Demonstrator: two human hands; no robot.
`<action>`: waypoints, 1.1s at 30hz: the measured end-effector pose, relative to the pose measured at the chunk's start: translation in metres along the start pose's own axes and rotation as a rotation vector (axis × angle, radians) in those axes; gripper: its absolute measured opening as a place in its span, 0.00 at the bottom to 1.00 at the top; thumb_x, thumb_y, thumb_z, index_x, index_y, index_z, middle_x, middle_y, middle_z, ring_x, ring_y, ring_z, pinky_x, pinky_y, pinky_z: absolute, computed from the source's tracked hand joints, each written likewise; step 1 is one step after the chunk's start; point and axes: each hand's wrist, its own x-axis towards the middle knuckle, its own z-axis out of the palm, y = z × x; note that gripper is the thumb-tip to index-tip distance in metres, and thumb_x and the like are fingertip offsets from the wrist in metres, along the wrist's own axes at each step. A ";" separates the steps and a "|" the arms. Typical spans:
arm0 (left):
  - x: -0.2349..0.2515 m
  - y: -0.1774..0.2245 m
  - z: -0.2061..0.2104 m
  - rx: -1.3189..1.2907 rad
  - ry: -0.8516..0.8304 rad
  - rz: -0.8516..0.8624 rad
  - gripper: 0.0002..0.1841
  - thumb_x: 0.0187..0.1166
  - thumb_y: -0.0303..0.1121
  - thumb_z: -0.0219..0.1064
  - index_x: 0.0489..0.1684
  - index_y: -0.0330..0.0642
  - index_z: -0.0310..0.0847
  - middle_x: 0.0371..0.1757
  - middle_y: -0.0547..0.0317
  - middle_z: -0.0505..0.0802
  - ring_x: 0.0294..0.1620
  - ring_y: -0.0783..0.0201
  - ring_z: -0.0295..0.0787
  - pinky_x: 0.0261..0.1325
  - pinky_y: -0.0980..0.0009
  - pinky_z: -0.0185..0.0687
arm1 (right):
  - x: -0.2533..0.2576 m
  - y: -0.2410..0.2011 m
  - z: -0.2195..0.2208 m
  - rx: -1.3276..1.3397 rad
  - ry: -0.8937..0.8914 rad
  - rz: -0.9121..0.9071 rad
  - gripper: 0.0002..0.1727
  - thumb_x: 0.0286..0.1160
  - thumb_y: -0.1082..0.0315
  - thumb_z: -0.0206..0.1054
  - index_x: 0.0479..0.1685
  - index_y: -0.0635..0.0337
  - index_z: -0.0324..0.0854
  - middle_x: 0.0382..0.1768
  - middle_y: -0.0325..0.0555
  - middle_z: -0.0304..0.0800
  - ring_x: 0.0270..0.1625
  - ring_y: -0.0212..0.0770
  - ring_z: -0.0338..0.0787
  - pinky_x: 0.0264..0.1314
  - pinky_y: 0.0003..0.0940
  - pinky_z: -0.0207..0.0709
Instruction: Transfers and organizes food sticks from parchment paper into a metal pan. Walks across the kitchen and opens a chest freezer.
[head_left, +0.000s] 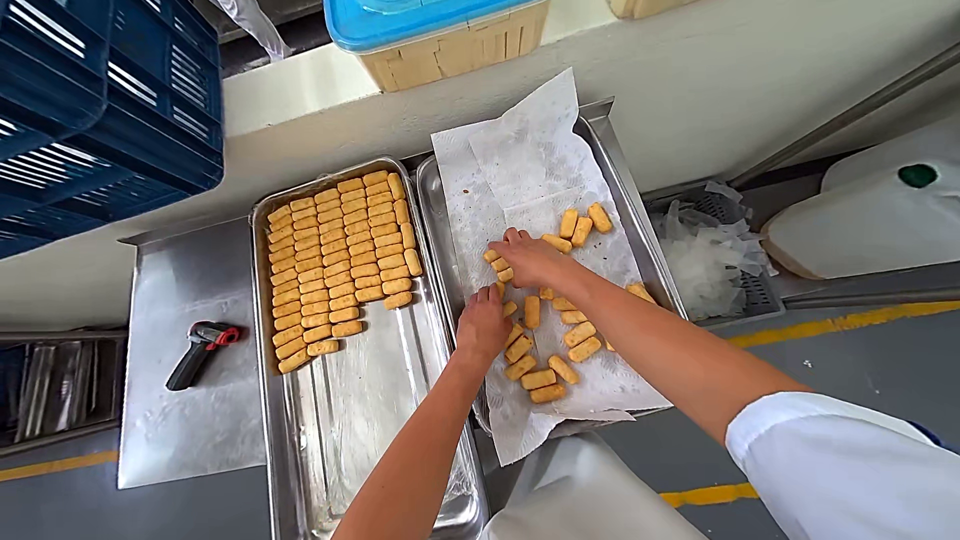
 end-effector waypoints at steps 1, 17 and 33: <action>0.003 0.002 0.001 0.049 -0.008 0.015 0.38 0.77 0.38 0.74 0.86 0.35 0.64 0.79 0.39 0.79 0.80 0.42 0.75 0.78 0.47 0.76 | -0.001 -0.001 0.002 -0.004 0.005 0.009 0.49 0.54 0.71 0.83 0.87 0.49 0.68 0.76 0.63 0.70 0.72 0.68 0.78 0.55 0.62 0.82; -0.062 -0.140 -0.078 0.110 0.323 0.137 0.31 0.71 0.31 0.76 0.78 0.39 0.77 0.68 0.39 0.88 0.72 0.41 0.84 0.73 0.41 0.78 | 0.008 0.001 0.013 0.021 0.072 0.035 0.48 0.46 0.64 0.89 0.79 0.52 0.73 0.73 0.66 0.71 0.69 0.71 0.80 0.51 0.65 0.83; -0.035 -0.260 -0.078 0.202 0.338 0.307 0.24 0.74 0.36 0.78 0.70 0.42 0.84 0.67 0.38 0.87 0.72 0.36 0.81 0.73 0.37 0.74 | -0.030 -0.217 0.051 0.287 0.065 0.087 0.50 0.49 0.61 0.87 0.82 0.50 0.70 0.74 0.62 0.72 0.72 0.64 0.79 0.57 0.60 0.85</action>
